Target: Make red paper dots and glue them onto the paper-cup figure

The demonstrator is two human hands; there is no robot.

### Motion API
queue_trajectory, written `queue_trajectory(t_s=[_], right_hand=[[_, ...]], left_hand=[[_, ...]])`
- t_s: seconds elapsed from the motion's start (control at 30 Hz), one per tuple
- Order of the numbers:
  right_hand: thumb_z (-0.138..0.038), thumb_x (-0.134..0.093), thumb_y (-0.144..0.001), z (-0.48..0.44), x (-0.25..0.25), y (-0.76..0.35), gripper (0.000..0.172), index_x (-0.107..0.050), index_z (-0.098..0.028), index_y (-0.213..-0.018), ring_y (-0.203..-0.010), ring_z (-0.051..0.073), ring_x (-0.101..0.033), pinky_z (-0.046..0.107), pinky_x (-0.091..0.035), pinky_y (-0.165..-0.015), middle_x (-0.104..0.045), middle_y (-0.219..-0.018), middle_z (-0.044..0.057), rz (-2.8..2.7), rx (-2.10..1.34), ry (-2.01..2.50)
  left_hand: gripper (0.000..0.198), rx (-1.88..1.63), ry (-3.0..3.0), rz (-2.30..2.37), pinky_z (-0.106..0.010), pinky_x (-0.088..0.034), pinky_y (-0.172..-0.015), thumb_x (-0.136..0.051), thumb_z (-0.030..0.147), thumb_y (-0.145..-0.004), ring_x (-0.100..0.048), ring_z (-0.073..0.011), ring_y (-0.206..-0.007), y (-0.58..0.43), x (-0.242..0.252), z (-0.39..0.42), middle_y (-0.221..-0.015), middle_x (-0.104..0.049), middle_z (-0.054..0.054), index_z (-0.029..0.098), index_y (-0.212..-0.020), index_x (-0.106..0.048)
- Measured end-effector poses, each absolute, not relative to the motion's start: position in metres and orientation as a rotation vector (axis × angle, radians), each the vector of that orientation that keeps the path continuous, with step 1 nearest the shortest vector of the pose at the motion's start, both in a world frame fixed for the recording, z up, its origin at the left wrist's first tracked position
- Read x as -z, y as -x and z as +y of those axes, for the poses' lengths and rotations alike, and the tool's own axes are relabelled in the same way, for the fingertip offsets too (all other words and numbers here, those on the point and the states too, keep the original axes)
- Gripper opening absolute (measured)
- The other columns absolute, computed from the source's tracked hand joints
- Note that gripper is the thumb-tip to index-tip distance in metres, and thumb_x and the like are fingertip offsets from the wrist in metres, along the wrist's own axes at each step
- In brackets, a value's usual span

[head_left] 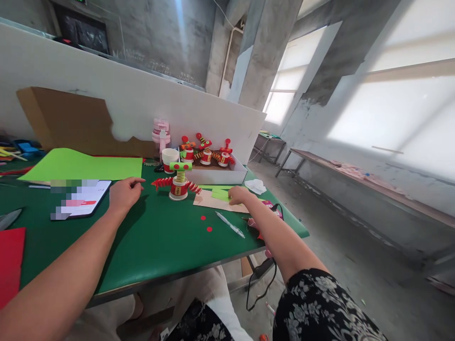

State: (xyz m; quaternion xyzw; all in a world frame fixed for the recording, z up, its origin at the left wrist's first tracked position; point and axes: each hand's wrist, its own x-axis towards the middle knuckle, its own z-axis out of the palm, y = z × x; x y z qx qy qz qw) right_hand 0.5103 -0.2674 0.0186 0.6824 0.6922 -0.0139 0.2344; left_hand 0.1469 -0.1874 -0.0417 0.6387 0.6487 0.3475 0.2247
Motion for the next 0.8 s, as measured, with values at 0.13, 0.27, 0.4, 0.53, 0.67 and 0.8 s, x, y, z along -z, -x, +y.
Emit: queue_trajectory(t_s=[0.13,0.27,0.4,0.53,0.67,0.8], right_hand=[[-0.034,-0.062,-0.096,-0.268,-0.014,-0.508,0.031,-0.061,-0.017,-0.122,-0.107,0.023,-0.064,0.044,-0.056,-0.090,-0.062,-0.125,0.009,1.914,-0.049,-1.869],[-0.034,-0.061,-0.096,-0.272,-0.010,-0.509,0.032,-0.060,-0.017,-0.123,-0.107,0.023,-0.064,0.045,-0.055,-0.090,-0.062,-0.126,0.010,1.927,-0.121,-1.878],[-0.034,-0.061,-0.096,-0.276,-0.011,-0.510,0.032,-0.061,-0.016,-0.123,-0.107,0.023,-0.064,0.045,-0.055,-0.090,-0.062,-0.125,0.010,1.936,-0.146,-1.886],[-0.035,-0.061,-0.097,-0.273,-0.016,-0.516,0.029,-0.063,-0.017,-0.119,-0.103,0.022,-0.065,0.043,-0.056,-0.088,-0.064,-0.121,0.009,1.934,-0.117,-1.899],[-0.035,-0.059,-0.097,-0.260,-0.017,-0.526,0.030,-0.061,-0.018,-0.122,-0.105,0.022,-0.064,0.043,-0.056,-0.089,-0.063,-0.124,0.009,1.921,-0.136,-1.930],[-0.034,-0.061,-0.096,-0.244,-0.010,-0.529,0.031,-0.061,-0.018,-0.123,-0.106,0.023,-0.064,0.043,-0.056,-0.089,-0.062,-0.125,0.009,1.940,-0.134,-1.896]], left_hand=[[0.034,-0.958,-1.755,1.794,-0.043,-0.057,-0.085,-0.061,0.038,-0.093,-0.065,-0.0218,-0.101,-0.147,0.042,-0.187,-0.119,-0.064,-0.008,0.017,-0.120,-0.061],[0.034,-0.953,-1.751,1.788,-0.043,-0.057,-0.085,-0.061,0.038,-0.093,-0.065,-0.0218,-0.101,-0.147,0.041,-0.187,-0.119,-0.065,-0.008,0.017,-0.120,-0.061],[0.034,-0.953,-1.746,1.788,-0.042,-0.057,-0.085,-0.061,0.038,-0.093,-0.065,-0.0215,-0.100,-0.148,0.041,-0.188,-0.119,-0.065,-0.008,0.017,-0.120,-0.061],[0.033,-0.947,-1.752,1.790,-0.042,-0.057,-0.085,-0.061,0.038,-0.093,-0.065,-0.0214,-0.099,-0.148,0.040,-0.189,-0.118,-0.065,-0.008,0.017,-0.119,-0.061],[0.033,-0.941,-1.763,1.785,-0.042,-0.057,-0.085,-0.061,0.038,-0.093,-0.065,-0.0213,-0.099,-0.149,0.041,-0.189,-0.117,-0.065,-0.008,0.017,-0.119,-0.061],[0.032,-0.933,-1.767,1.786,-0.041,-0.057,-0.083,-0.061,0.038,-0.094,-0.066,-0.0203,-0.096,-0.149,0.043,-0.186,-0.115,-0.066,-0.007,0.017,-0.117,-0.062]])
